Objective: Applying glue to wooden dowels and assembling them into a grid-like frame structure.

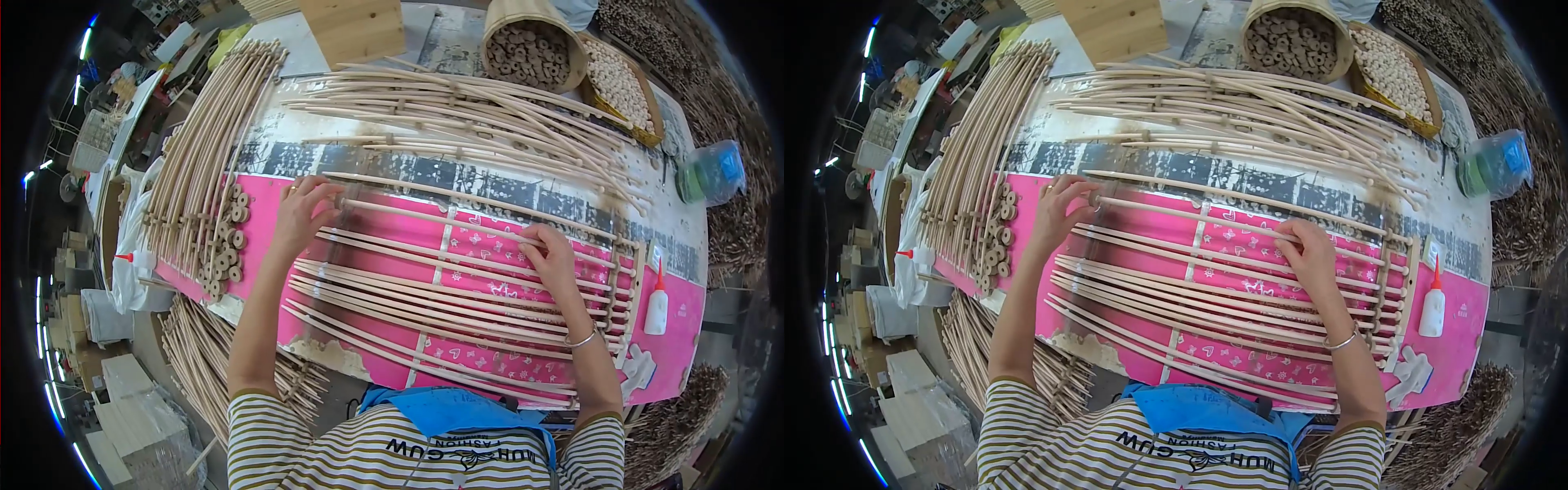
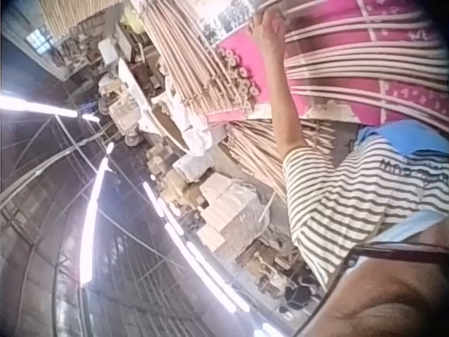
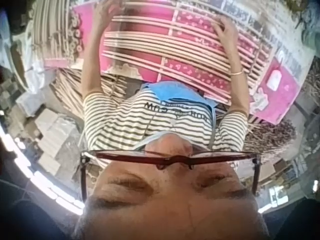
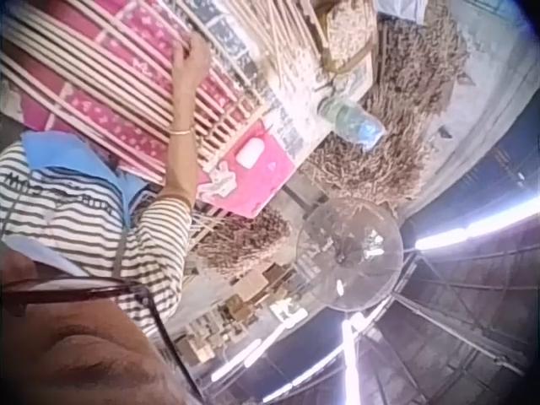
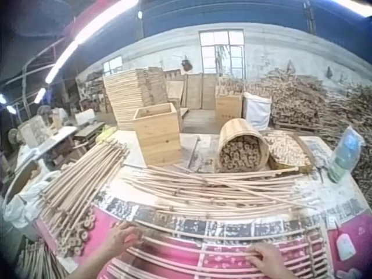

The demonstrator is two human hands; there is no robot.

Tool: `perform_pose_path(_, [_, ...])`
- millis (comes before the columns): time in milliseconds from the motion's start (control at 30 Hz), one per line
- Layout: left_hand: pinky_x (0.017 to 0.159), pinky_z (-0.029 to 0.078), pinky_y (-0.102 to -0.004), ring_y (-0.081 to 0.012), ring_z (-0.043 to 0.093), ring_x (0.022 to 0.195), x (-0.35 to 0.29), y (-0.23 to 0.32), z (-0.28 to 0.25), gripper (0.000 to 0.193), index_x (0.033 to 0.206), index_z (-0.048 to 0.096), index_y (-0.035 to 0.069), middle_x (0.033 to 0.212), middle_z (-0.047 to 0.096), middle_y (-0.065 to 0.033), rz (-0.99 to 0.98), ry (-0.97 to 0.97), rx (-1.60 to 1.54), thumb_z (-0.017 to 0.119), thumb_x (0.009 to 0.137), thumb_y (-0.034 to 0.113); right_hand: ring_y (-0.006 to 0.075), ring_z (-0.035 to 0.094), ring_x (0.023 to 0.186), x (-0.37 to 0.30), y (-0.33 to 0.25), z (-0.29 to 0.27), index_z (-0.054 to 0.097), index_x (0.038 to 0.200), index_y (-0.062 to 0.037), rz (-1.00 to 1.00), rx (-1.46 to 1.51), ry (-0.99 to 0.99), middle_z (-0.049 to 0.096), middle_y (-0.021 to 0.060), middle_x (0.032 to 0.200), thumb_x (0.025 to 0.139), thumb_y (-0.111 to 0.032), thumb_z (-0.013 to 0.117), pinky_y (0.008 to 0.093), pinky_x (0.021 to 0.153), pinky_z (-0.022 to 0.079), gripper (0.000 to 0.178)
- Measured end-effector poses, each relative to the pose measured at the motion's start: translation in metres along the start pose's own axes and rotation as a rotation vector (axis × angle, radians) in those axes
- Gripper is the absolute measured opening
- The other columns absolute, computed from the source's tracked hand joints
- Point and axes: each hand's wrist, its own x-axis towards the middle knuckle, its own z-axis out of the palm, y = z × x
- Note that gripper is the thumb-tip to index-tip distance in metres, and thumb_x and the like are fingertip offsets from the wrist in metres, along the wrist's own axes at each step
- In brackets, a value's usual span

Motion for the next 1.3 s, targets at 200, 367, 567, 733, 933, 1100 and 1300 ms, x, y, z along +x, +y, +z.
perform_pose_path(200, [0.101, 0.043, -0.0455, -0.0273, 0.059, 0.113, 0.008, -0.002, 0.018, 0.041, 0.12, 0.072, 0.019, 0.112, 0.064, -0.0021, -0.008, 0.019, -0.029, 0.08, 0.08, 0.021, 0.0285, 0.061, 0.087, 0.006, 0.002, -0.001, 0.071, 0.094, -0.0044, -0.162, -0.164, 0.023, 0.062, 0.0091, 0.09, 0.085, -0.012, 0.077, 0.0389, 0.076, 0.049, 0.013])
perform_pose_path(367, [0.099, 0.043, -0.0456, -0.0275, 0.059, 0.111, 0.011, 0.001, 0.026, 0.039, 0.117, 0.072, 0.018, 0.11, 0.064, -0.0017, -0.014, 0.035, -0.035, 0.081, 0.079, 0.02, 0.0293, 0.06, 0.091, 0.009, -0.001, -0.003, 0.07, 0.091, -0.0056, -0.278, -0.304, 0.051, 0.059, 0.0087, 0.091, 0.087, -0.013, 0.075, 0.0408, 0.081, 0.045, 0.01])
perform_pose_path(567, [0.097, 0.043, -0.0454, -0.0271, 0.061, 0.112, 0.0, -0.004, 0.029, 0.044, 0.122, 0.07, 0.02, 0.114, 0.065, -0.0022, -0.044, 0.042, -0.008, 0.081, 0.079, 0.021, 0.03, 0.059, 0.09, 0.01, -0.006, 0.002, 0.07, 0.09, -0.0055, -0.314, -0.353, 0.033, 0.059, 0.0093, 0.09, 0.088, -0.015, 0.074, 0.0417, 0.079, 0.045, 0.011])
perform_pose_path(733, [0.099, 0.046, -0.0484, -0.0309, 0.062, 0.116, -0.039, -0.02, 0.008, 0.057, 0.138, 0.063, 0.018, 0.125, 0.065, -0.008, -0.204, 0.192, -0.036, 0.079, 0.083, 0.02, 0.0322, 0.061, 0.099, 0.014, -0.006, -0.007, 0.072, 0.107, -0.0053, -0.257, -0.356, 0.07, 0.064, 0.0115, 0.102, 0.089, -0.014, 0.073, 0.0425, 0.09, 0.046, 0.019])
perform_pose_path(933, [0.092, 0.05, -0.046, -0.0317, 0.063, 0.113, -0.107, -0.095, -0.034, 0.047, 0.125, 0.068, 0.014, 0.123, 0.064, -0.0084, -0.547, 0.267, 0.304, 0.079, 0.079, 0.01, 0.0336, 0.059, 0.111, 0.04, 0.016, -0.008, 0.068, 0.123, -0.0056, -0.276, -0.408, 0.063, 0.065, 0.0138, 0.115, 0.091, -0.015, 0.072, 0.0442, 0.1, 0.043, 0.034])
perform_pose_path(1100, [0.091, 0.047, -0.0417, -0.0262, 0.061, 0.107, -0.122, -0.107, -0.043, 0.035, 0.115, 0.072, 0.016, 0.114, 0.063, -0.0048, -0.48, 0.118, 0.539, 0.077, 0.08, 0.011, 0.0307, 0.06, 0.102, 0.048, 0.021, -0.003, 0.07, 0.11, -0.0051, -0.2, -0.335, -0.019, 0.065, 0.0102, 0.104, 0.088, -0.011, 0.073, 0.0434, 0.093, 0.045, 0.023])
perform_pose_path(1300, [0.085, 0.048, -0.0386, -0.0241, 0.065, 0.096, -0.112, -0.1, -0.048, 0.021, 0.108, 0.073, 0.012, 0.107, 0.065, -0.0049, -0.426, 0.191, 0.561, 0.073, 0.087, 0.014, 0.0297, 0.06, 0.093, 0.045, 0.022, 0.003, 0.067, 0.099, -0.0032, -0.157, -0.232, 0.025, 0.063, 0.0108, 0.093, 0.089, -0.007, 0.071, 0.0393, 0.085, 0.047, 0.011])
